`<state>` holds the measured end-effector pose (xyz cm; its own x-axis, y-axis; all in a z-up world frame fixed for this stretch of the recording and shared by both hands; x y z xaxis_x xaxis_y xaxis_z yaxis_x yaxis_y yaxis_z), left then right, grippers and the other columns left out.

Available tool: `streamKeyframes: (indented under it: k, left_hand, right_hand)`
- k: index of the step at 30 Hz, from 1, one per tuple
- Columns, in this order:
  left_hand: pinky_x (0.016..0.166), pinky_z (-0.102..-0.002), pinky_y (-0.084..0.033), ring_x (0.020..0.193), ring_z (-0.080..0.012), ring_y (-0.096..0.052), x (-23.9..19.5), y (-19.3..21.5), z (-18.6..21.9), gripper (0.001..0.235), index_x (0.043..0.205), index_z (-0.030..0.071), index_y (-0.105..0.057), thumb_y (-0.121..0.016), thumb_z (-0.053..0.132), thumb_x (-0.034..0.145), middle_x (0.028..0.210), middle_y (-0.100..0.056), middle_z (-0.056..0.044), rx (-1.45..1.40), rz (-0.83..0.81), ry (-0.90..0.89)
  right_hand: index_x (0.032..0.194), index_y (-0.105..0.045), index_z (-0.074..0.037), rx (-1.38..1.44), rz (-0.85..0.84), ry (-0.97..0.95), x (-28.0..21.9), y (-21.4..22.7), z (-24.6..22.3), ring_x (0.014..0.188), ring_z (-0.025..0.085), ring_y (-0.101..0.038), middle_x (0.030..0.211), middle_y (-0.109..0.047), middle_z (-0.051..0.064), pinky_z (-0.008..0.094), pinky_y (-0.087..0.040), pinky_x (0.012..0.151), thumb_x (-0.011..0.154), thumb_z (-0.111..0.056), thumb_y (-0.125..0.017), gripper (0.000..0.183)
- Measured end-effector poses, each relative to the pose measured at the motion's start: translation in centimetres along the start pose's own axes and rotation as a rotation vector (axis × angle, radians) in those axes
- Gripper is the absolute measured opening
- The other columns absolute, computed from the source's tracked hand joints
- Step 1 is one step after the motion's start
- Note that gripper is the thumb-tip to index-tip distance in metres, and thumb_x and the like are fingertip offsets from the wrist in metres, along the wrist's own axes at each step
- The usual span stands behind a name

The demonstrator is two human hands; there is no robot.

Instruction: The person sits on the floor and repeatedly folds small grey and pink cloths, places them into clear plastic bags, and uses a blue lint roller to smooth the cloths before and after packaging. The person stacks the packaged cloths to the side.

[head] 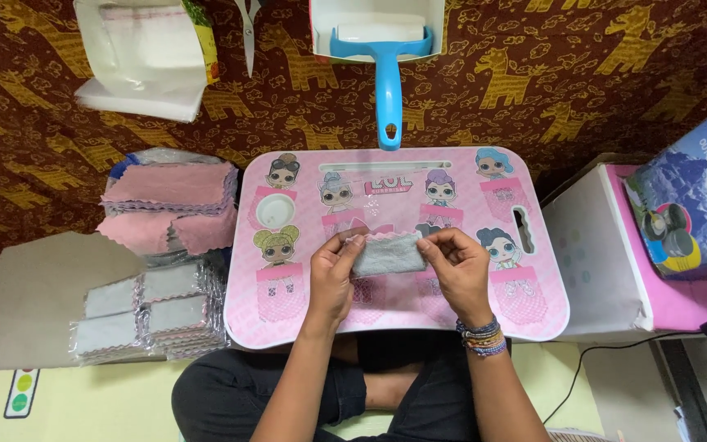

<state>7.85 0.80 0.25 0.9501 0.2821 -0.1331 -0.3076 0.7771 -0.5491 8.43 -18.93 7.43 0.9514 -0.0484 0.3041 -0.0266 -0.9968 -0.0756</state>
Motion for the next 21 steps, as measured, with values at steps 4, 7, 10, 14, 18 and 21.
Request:
streamKeyframes:
  k: [4,7,10,14,18,21]
  left_hand:
    - [0.073,-0.027,-0.060,0.079,-0.0124,-0.071,-0.5,-0.4,0.7,0.030,0.115,-0.003,-0.073,-0.076,0.012,0.089,0.085,-0.076,-0.008,0.000,-0.002,0.002]
    - [0.073,-0.027,-0.059,0.079,-0.0124,-0.071,-0.6,-0.5,0.9,0.030,0.114,-0.003,-0.073,-0.077,0.012,0.089,0.085,-0.076,-0.008,0.010,-0.003,0.003]
    - [0.074,-0.028,-0.060,0.079,-0.0127,-0.071,-0.8,-0.7,1.1,0.030,0.115,-0.003,-0.073,-0.076,0.012,0.089,0.085,-0.076,-0.008,0.012,-0.016,0.006]
    - [0.071,-0.027,-0.058,0.077,-0.0114,-0.068,-1.0,-1.1,1.5,0.027,0.113,-0.002,-0.075,-0.076,0.010,0.089,0.083,-0.075,-0.008,0.022,-0.015,0.004]
    - [0.066,-0.027,-0.058,0.072,-0.0133,-0.070,-1.9,-2.2,3.0,0.025,0.111,-0.004,-0.076,-0.077,0.007,0.088,0.078,-0.075,-0.010,0.029,-0.040,0.011]
    - [0.064,-0.026,-0.058,0.070,-0.0128,-0.069,-1.9,-2.2,3.6,0.026,0.109,-0.005,-0.077,-0.079,0.005,0.086,0.076,-0.075,-0.011,0.049,-0.061,0.004]
  right_hand:
    - [0.087,-0.072,0.002,0.018,0.010,0.029,0.2,0.0,-0.3,0.063,0.005,-0.054,0.067,-0.063,0.005,0.021,-0.049,0.060,0.092,-0.002,-0.077,0.008]
    - [0.089,-0.074,0.002,0.011,0.004,0.020,0.4,0.0,-0.3,0.064,0.006,-0.054,0.068,-0.065,0.005,0.023,-0.050,0.061,0.091,-0.002,-0.077,0.005]
    - [0.081,-0.074,0.002,0.005,-0.010,0.047,0.5,0.0,-0.7,0.064,0.008,-0.053,0.065,-0.064,0.008,0.024,-0.048,0.059,0.091,-0.002,-0.078,0.011]
    - [0.094,-0.077,0.000,0.026,-0.039,-0.026,1.0,-0.5,-1.6,0.068,0.005,-0.055,0.073,-0.071,0.005,0.022,-0.050,0.063,0.093,-0.003,-0.075,0.004]
    - [0.100,-0.079,0.001,0.040,-0.091,-0.092,1.4,-0.3,-0.7,0.070,0.004,-0.058,0.079,-0.076,0.007,0.021,-0.050,0.064,0.090,0.000,-0.076,0.010]
    - [0.101,-0.078,0.002,0.066,-0.111,-0.116,1.6,-0.3,-0.8,0.071,0.005,-0.060,0.082,-0.078,0.009,0.022,-0.051,0.064,0.088,0.001,-0.077,0.013]
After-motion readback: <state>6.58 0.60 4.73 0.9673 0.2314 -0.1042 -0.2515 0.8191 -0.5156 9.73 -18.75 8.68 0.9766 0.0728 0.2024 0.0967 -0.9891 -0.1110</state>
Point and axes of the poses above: each hand's wrist, its own x-axis towards the middle knuckle, its own y-axis out of the back of the hand, z = x × y, the point moved 5 cm from there along x, towards the middle knuckle
